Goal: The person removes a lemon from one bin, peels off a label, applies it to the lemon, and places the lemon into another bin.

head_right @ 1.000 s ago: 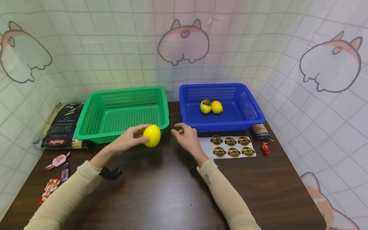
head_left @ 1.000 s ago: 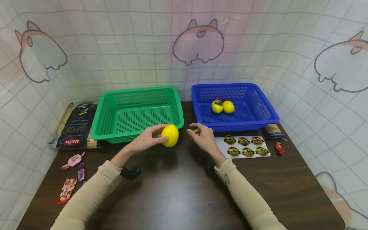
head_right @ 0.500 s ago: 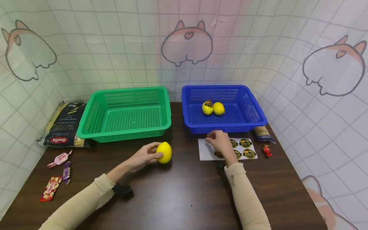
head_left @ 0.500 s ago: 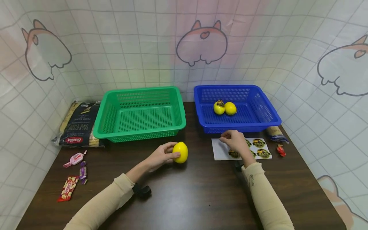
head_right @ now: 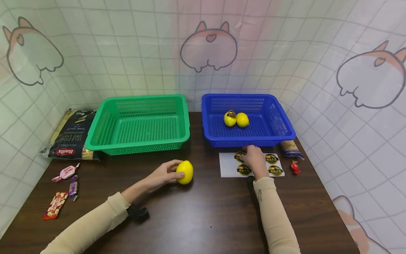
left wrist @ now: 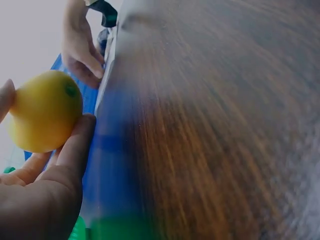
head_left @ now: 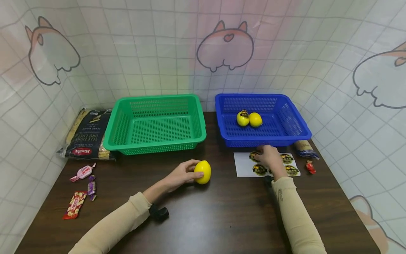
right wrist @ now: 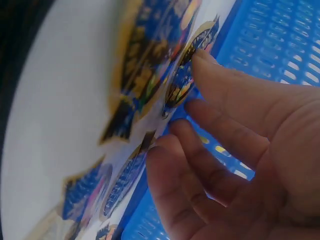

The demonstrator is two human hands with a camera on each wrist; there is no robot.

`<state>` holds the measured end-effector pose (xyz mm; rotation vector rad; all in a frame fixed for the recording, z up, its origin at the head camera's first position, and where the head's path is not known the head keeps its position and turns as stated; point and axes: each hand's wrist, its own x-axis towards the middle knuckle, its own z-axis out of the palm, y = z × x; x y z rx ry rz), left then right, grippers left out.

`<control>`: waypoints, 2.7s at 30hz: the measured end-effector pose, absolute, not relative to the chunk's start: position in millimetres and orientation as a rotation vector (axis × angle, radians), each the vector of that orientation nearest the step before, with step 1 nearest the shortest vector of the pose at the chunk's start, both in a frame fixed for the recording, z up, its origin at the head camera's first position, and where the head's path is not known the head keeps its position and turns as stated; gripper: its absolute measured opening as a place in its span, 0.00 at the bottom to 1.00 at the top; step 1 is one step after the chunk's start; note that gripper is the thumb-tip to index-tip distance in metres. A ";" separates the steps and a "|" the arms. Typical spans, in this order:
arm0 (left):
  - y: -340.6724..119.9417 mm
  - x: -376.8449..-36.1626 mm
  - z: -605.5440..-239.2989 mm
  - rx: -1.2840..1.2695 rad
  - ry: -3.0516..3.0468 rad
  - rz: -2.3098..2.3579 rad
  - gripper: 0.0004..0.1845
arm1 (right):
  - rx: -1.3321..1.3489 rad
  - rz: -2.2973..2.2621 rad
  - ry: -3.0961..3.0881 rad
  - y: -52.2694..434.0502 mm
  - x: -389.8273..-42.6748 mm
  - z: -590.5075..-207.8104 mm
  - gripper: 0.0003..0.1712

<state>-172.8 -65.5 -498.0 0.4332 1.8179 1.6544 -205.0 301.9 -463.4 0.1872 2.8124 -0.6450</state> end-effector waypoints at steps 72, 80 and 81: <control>-47.8 -171.0 -498.2 0.417 1.414 1.901 0.34 | -0.431 -1.581 2.568 174.8 -157.9 -431.5 0.13; -47.2 -167.3 -489.2 0.449 1.367 1.860 0.33 | -0.345 -1.668 2.562 174.4 -153.9 -438.8 0.15; -46.5 -166.6 -488.8 0.456 1.372 1.856 0.34 | -0.340 -1.677 2.556 173.7 -153.0 -439.1 0.15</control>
